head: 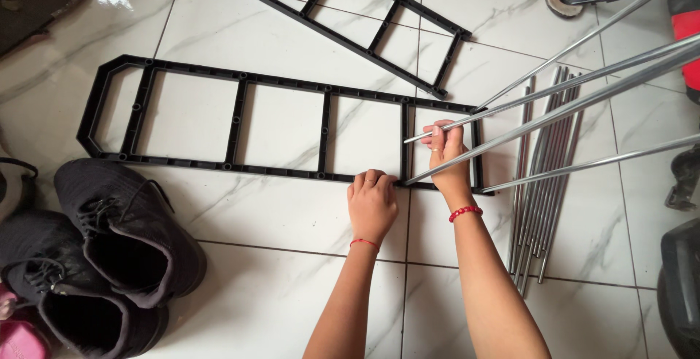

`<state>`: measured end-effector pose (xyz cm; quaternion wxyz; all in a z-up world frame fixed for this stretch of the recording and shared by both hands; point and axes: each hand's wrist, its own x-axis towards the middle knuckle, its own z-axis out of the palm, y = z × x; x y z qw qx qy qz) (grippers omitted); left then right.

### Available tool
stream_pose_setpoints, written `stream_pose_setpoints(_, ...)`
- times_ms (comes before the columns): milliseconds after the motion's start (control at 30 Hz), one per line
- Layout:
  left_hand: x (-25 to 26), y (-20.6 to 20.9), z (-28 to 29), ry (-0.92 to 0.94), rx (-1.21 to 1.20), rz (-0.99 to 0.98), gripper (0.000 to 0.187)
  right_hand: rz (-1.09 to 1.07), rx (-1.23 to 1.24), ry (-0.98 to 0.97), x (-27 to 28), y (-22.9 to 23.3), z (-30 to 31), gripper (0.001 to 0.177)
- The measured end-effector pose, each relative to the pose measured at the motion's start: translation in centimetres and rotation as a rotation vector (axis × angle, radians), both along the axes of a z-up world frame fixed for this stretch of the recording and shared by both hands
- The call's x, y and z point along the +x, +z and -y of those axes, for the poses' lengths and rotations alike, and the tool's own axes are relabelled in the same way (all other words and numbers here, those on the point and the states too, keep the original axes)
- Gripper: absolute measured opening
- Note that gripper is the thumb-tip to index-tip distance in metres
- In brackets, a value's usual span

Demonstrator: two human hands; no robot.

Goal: The person assembles a metal rack by inserting metal rods into black plastic frames laid on a tiled floor. They repeatedly pick up rods and insert them into the frame slots, gradually building the structure.

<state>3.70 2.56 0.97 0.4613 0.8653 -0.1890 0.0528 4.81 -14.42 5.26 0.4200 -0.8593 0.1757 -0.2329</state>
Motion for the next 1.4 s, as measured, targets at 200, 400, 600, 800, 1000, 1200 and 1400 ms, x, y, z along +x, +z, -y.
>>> stream_pose_setpoints(200,0.0,0.0,0.3,0.029,-0.008,0.008,0.012,0.009,-0.034,0.000,0.2,-0.2,0.5,0.024)
stream_pose_setpoints(400,0.1,0.0,0.3,0.022,-0.015,-0.014,0.011,0.033,-0.050,0.022,0.2,-0.5,0.6,0.022)
stream_pose_setpoints(600,0.5,0.7,0.8,0.043,0.039,-0.007,0.007,0.018,-0.070,0.039,0.4,-0.4,1.0,0.021)
stream_pose_setpoints(800,2.9,0.1,2.8,0.018,0.187,-0.003,0.018,0.005,-0.087,0.042,0.1,-0.1,0.8,0.019)
stream_pose_setpoints(1000,6.7,-2.0,6.3,-0.069,-0.035,0.091,0.026,0.004,-0.057,0.045,0.0,0.3,0.3,0.020)
stream_pose_setpoints(1200,7.4,-2.9,7.8,-0.053,-0.052,-0.010,0.008,-0.018,-0.039,0.036,0.4,0.5,0.7,0.021)
stream_pose_setpoints(1400,7.2,-1.8,7.3,-0.032,-0.065,-0.020,0.012,-0.033,-0.038,0.020,0.8,0.6,0.8,0.021)
